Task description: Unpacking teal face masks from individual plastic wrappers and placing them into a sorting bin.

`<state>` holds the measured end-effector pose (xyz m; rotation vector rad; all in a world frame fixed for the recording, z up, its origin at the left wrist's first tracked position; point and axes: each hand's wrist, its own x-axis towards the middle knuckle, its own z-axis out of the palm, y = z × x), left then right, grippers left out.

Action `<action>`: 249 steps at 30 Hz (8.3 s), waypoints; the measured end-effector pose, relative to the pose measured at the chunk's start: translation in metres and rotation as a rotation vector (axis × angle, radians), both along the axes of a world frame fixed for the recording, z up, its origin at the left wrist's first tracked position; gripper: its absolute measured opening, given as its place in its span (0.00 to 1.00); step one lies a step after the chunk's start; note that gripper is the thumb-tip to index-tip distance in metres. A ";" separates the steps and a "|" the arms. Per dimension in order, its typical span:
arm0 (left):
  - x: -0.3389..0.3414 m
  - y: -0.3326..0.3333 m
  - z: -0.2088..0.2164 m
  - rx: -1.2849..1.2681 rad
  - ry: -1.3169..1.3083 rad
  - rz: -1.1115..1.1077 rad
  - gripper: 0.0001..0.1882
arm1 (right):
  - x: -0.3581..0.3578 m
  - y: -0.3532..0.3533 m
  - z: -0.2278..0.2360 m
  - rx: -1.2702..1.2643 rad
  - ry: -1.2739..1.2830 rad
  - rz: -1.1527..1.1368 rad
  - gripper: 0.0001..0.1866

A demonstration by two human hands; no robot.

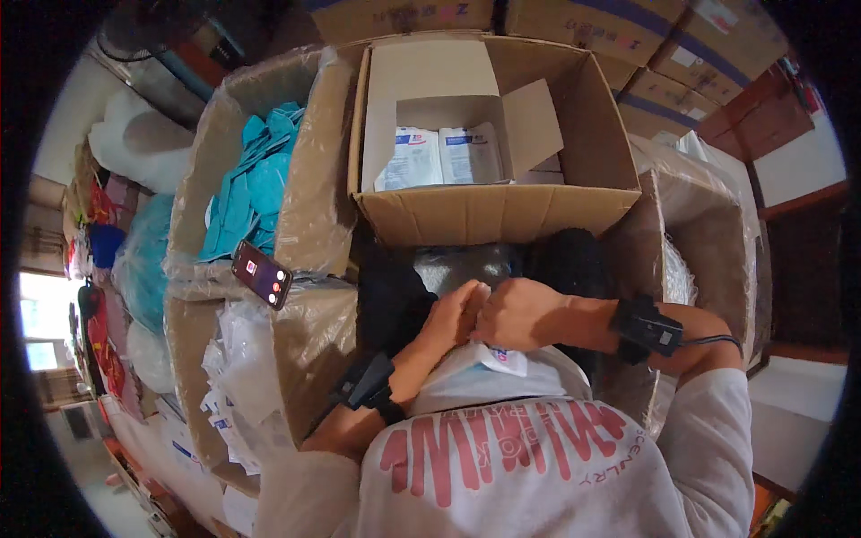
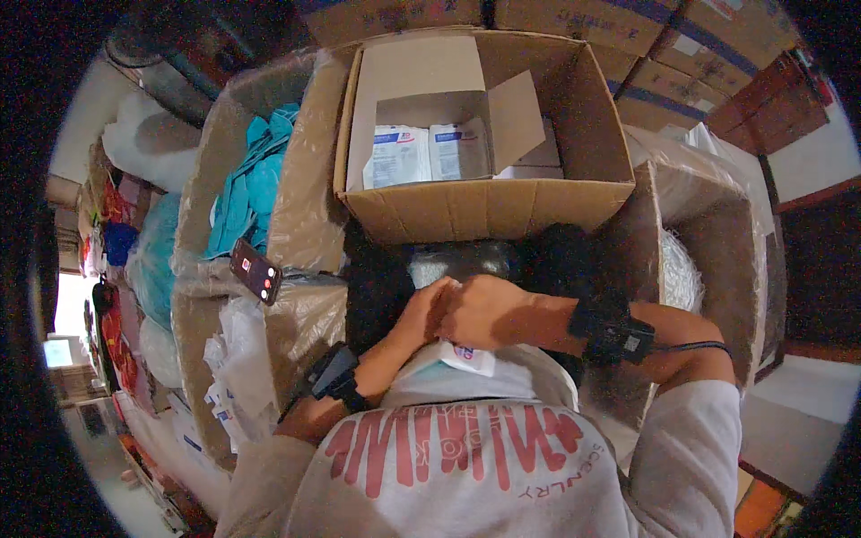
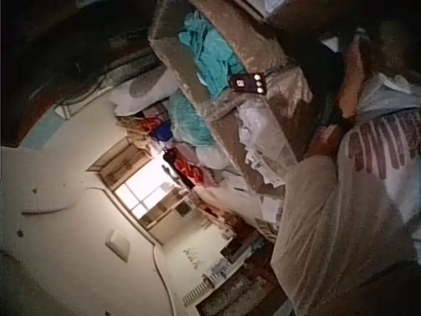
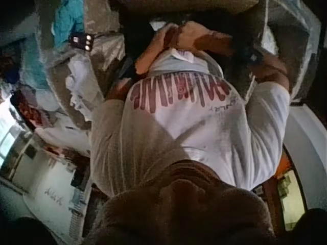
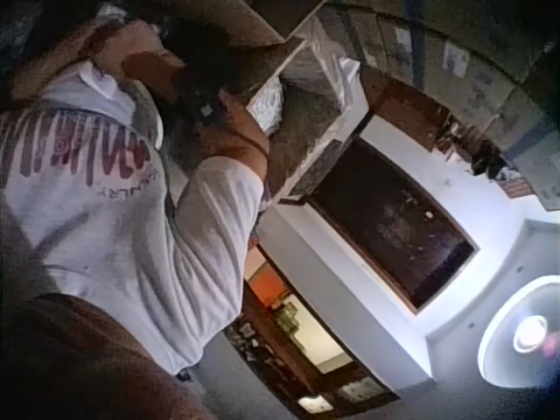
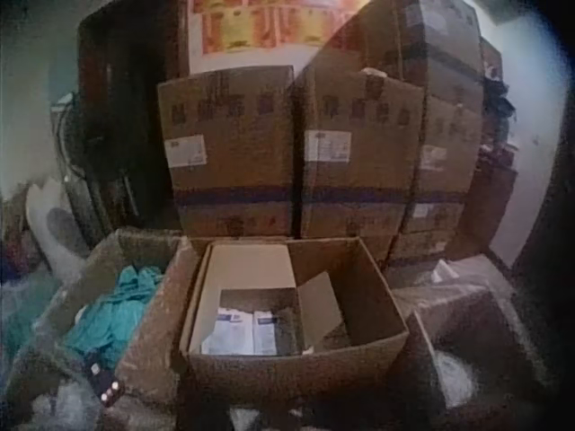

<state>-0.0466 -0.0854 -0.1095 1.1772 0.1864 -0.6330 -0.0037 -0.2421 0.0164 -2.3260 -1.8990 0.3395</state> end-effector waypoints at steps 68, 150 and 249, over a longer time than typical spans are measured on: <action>0.039 0.022 0.098 0.811 -0.879 -0.363 0.10 | 0.044 -0.017 0.012 -0.058 0.388 -0.418 0.10; 0.054 0.068 0.122 0.773 -1.437 0.350 0.06 | 0.049 0.000 0.078 0.162 0.112 -0.502 0.11; -0.071 0.295 0.137 1.232 -0.606 0.484 0.16 | 0.055 -0.033 0.041 1.302 1.129 -1.055 0.11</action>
